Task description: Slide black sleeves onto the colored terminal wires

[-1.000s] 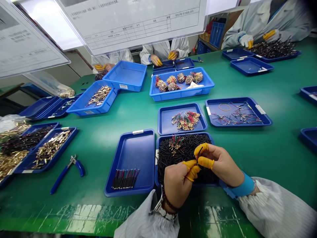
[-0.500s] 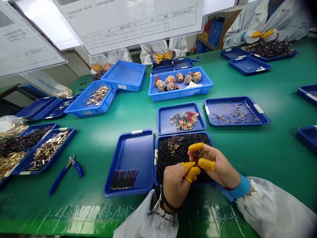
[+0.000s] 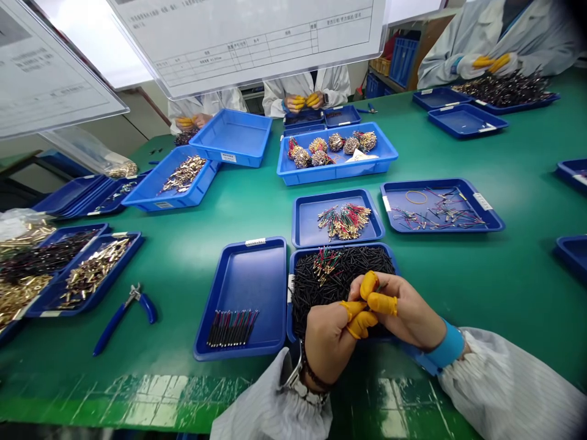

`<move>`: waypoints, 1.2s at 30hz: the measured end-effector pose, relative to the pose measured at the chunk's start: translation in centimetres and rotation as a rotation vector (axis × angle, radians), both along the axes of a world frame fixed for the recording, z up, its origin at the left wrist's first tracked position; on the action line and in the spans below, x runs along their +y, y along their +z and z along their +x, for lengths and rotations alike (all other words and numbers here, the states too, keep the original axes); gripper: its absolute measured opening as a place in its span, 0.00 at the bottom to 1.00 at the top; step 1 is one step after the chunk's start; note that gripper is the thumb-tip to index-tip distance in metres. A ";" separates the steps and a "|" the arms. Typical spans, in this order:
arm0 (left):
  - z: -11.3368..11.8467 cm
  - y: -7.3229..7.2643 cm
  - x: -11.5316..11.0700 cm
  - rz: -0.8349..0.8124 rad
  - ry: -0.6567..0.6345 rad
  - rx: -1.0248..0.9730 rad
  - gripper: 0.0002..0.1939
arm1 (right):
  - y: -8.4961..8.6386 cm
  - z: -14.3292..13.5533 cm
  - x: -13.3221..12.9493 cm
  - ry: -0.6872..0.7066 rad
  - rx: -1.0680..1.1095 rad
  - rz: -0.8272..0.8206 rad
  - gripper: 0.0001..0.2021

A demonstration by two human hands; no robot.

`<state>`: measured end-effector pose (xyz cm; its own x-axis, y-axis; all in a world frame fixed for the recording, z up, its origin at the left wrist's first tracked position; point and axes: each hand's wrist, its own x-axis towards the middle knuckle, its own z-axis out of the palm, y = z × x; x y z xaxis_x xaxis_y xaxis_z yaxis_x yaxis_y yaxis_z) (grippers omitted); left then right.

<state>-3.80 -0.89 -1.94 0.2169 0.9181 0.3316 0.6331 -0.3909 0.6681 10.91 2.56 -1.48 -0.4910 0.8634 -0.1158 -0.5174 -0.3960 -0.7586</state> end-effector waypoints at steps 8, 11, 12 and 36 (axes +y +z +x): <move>0.3 0.1 0.1 0.029 -0.039 0.026 0.25 | -0.3 0.5 0.0 -0.068 -0.156 0.132 0.04; 0.5 -0.1 0.3 0.098 -0.039 0.100 0.23 | -0.6 0.5 0.1 -0.065 -0.200 0.090 0.04; 0.6 -0.2 0.3 0.115 -0.025 0.120 0.22 | -0.7 0.5 0.1 -0.060 -0.206 0.074 0.04; 0.3 -0.7 0.0 0.319 0.045 0.227 0.21 | -0.1 0.6 0.3 0.011 -0.241 0.212 0.09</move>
